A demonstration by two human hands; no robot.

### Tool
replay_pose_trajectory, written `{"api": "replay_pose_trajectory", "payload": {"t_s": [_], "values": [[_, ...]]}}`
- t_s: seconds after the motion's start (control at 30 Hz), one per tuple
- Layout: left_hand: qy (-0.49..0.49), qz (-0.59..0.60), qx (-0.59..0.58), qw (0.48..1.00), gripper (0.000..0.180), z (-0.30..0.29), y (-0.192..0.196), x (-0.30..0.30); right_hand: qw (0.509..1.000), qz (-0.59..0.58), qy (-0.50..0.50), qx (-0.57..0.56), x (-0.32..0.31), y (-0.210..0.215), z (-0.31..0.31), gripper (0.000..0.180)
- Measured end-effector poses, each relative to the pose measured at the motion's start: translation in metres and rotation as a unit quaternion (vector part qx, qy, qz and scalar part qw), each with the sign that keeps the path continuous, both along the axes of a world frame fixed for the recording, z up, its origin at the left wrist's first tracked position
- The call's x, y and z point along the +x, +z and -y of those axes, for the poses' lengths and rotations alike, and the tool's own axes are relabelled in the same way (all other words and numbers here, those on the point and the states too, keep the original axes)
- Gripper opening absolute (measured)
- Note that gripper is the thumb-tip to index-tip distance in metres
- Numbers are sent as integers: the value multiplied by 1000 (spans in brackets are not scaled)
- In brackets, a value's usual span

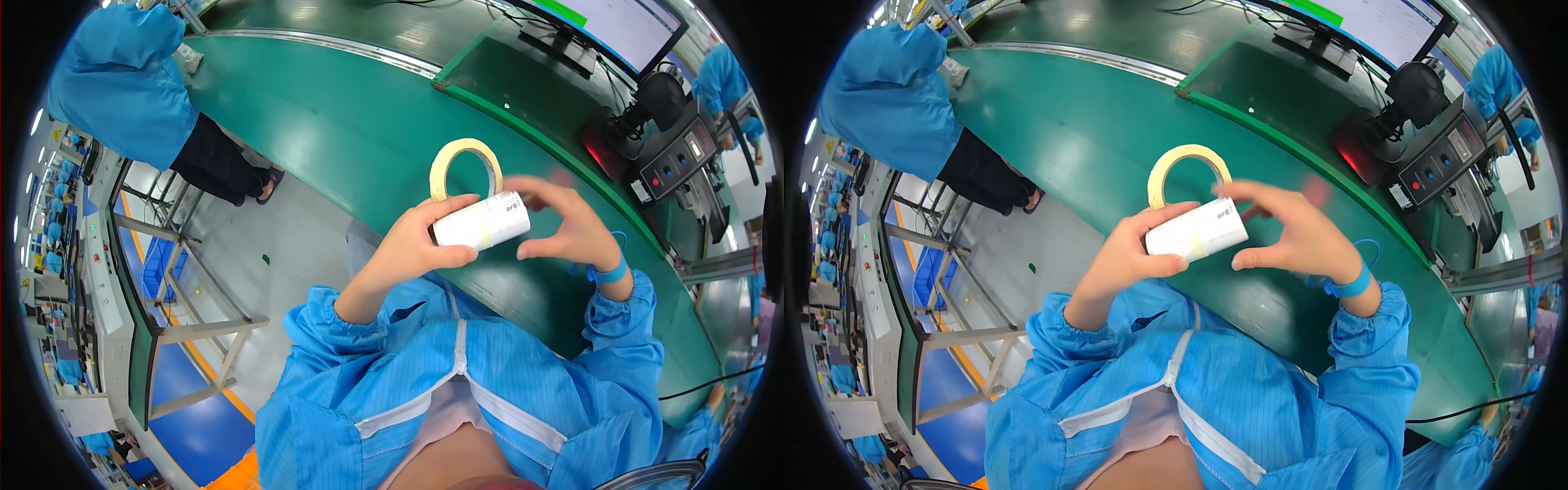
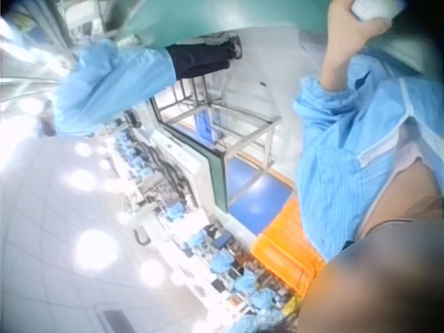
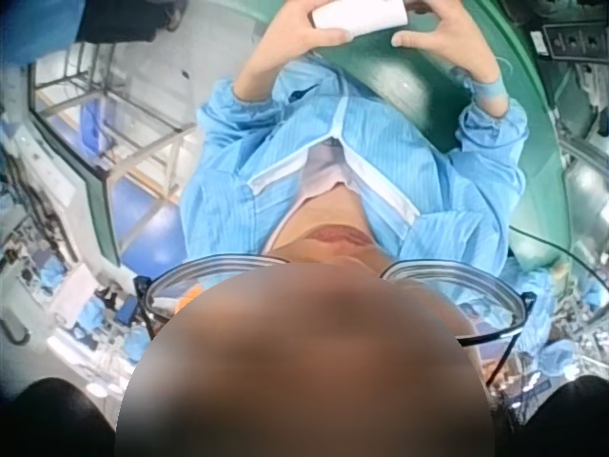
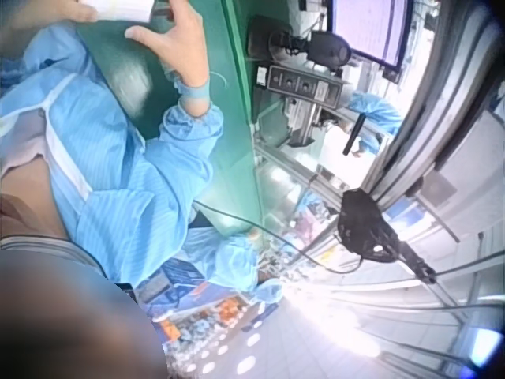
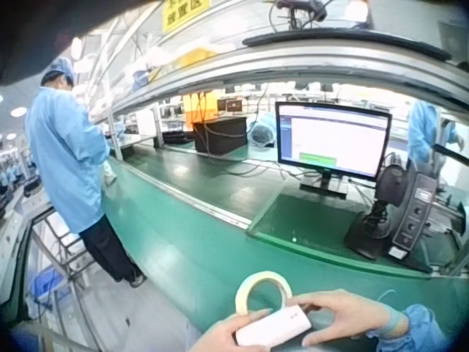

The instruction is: The person operates a label printer to produce a strip of printed labels. They then manually roll the strip into a cylinder and secure it with clear adhesive tape. The person handles the roll and tape by hand on a green factory workbench.

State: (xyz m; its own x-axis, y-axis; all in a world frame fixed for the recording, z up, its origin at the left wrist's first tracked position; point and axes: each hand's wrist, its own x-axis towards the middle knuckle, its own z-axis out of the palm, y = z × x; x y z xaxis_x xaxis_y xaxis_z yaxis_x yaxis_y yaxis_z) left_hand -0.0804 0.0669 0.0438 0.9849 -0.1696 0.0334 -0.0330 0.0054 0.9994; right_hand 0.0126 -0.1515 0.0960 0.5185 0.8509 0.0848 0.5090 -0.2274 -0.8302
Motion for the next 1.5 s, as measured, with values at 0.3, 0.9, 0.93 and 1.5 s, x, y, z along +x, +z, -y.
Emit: {"api": "replay_pose_trajectory", "payload": {"t_s": [0.3, 0.9, 0.93, 1.5], "values": [[218, 72, -46, 972, 46, -15, -51, 17, 982, 37, -141, 116, 48, -13, 5, 46], [243, 268, 197, 911, 20, -7, -77, 17, 927, 302, -221, 14, 133, -30, -15, 52], [230, 283, 192, 911, 20, -6, -77, 17, 955, 231, -183, 9, 101, -31, -19, 49], [19, 213, -69, 974, 62, 56, -64, 38, 912, 218, -306, 163, 6, 7, 83, 17]]}}
